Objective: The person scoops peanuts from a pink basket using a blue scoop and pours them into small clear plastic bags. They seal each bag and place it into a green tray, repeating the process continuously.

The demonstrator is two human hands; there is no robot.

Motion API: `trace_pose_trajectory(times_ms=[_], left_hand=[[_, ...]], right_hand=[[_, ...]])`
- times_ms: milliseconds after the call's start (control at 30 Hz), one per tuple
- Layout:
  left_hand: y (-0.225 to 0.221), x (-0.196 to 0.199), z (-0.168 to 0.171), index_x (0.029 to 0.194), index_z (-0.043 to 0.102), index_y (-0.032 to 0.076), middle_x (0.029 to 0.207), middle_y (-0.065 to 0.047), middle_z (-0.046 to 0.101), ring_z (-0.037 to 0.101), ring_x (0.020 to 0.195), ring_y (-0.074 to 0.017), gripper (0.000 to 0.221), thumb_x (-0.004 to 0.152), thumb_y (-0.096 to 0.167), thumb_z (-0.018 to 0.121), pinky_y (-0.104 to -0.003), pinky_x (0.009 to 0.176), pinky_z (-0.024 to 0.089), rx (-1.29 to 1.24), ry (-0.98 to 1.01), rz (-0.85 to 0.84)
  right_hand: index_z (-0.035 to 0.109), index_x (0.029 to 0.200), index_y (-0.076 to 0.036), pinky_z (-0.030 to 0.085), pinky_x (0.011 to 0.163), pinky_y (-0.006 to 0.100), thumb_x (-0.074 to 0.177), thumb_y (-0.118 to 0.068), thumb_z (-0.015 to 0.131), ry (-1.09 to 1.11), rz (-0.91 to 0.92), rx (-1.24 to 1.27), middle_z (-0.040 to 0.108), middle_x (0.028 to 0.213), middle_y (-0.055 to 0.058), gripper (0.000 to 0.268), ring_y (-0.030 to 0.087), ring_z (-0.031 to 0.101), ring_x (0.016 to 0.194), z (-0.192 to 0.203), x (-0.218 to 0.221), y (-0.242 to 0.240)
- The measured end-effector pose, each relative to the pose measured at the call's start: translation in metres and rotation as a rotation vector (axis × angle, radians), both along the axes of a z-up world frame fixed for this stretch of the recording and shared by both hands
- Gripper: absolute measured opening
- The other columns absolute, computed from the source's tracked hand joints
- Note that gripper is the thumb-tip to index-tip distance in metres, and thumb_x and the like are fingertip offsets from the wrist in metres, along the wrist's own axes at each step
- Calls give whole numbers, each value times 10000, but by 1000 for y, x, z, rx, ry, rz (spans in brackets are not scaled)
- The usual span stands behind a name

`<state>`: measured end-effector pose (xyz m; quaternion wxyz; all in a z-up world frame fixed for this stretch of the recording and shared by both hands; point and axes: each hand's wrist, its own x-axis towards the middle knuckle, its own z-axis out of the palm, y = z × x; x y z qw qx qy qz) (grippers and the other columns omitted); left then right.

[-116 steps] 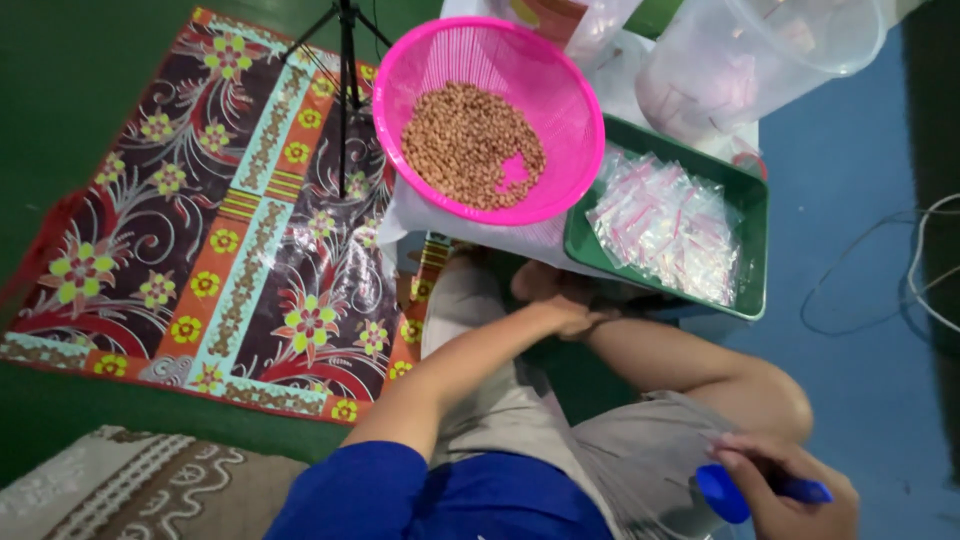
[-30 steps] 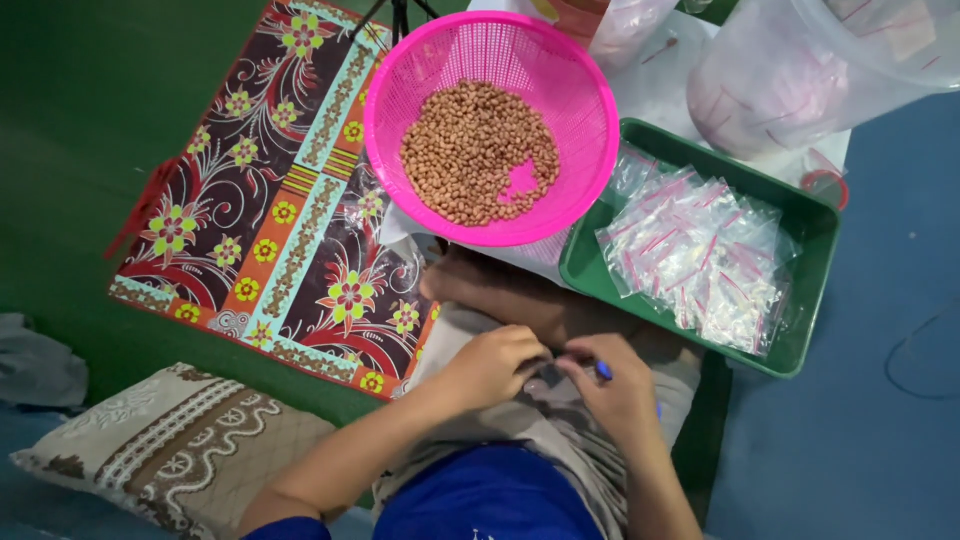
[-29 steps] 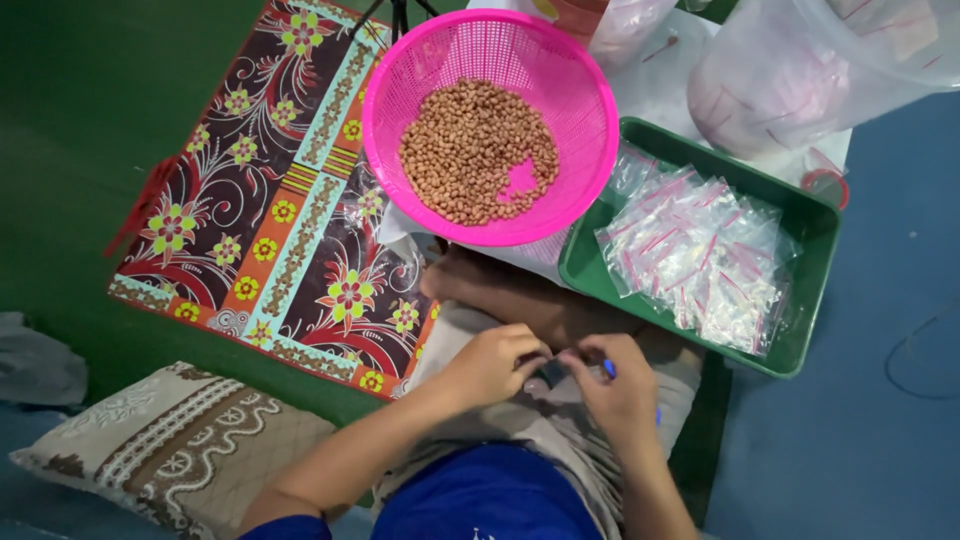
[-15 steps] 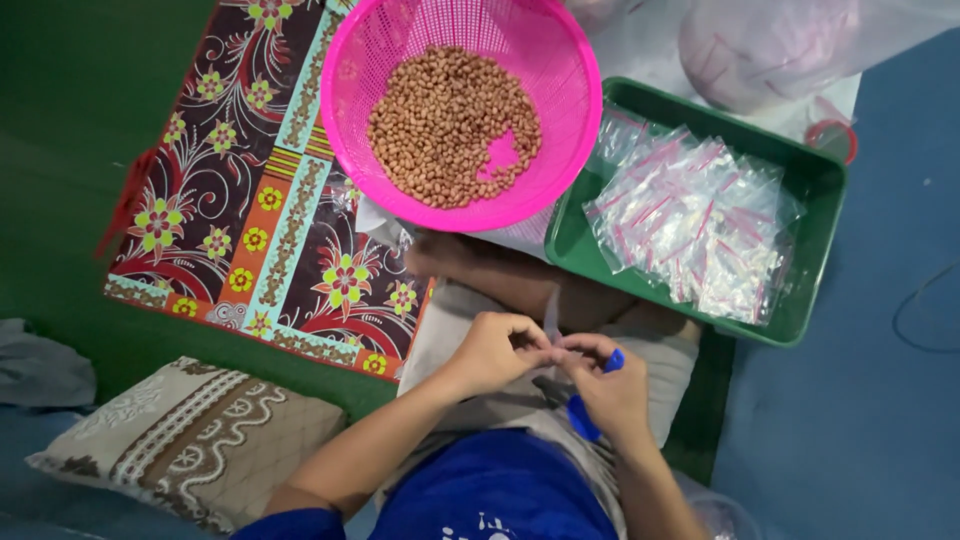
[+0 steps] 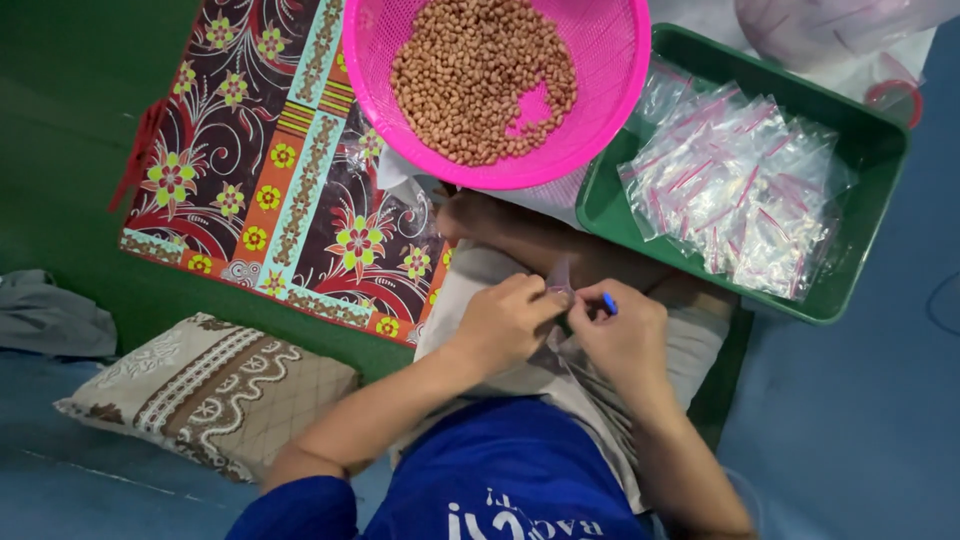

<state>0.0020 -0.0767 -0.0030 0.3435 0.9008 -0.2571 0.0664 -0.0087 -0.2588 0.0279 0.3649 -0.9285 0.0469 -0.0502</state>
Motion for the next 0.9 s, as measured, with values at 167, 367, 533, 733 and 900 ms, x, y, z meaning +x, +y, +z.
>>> trace_pose_trajectory(times_ms=[167,367,533,733,900], left_hand=[[13,15,32,970,705,147,868,-85,592,606,791,-265,112,949,142,595,-321,547,513,138,-273,-224],[17,28,27,983,676,99,967,-112,623,603,855,-290,105,912,95,599,-352,676,515,167,-439,-376],[36,26,66,1089,613,3,1099,-146,626,613,954,-342,123,1041,116,624,-458,725,534,-190,-106,-218],[40,16,63,1104,663,-40,1054,-159,665,661,993,-329,144,1021,74,635,-410,907,551,-345,-49,-159],[44,15,61,1037,659,-30,1005,-136,648,640,937,-305,84,1015,50,645,-391,880,529,-319,-78,-142]], right_hand=[[801,792,-225,535,558,279,732,-197,843,180,22,45,625,542,31,79,143,639,532,24,8,-13],[769,884,-122,563,714,435,782,-130,796,133,211,45,757,792,146,106,332,748,832,71,18,-31],[669,841,-92,487,564,303,914,-480,522,-321,-412,1030,612,868,99,421,205,609,878,129,33,-54],[705,1050,-74,388,457,233,882,-704,612,-445,-300,885,594,747,55,659,108,538,577,99,74,-56],[653,1302,27,560,783,360,1139,-290,565,-493,157,475,694,1047,170,367,268,684,921,53,117,-22]])
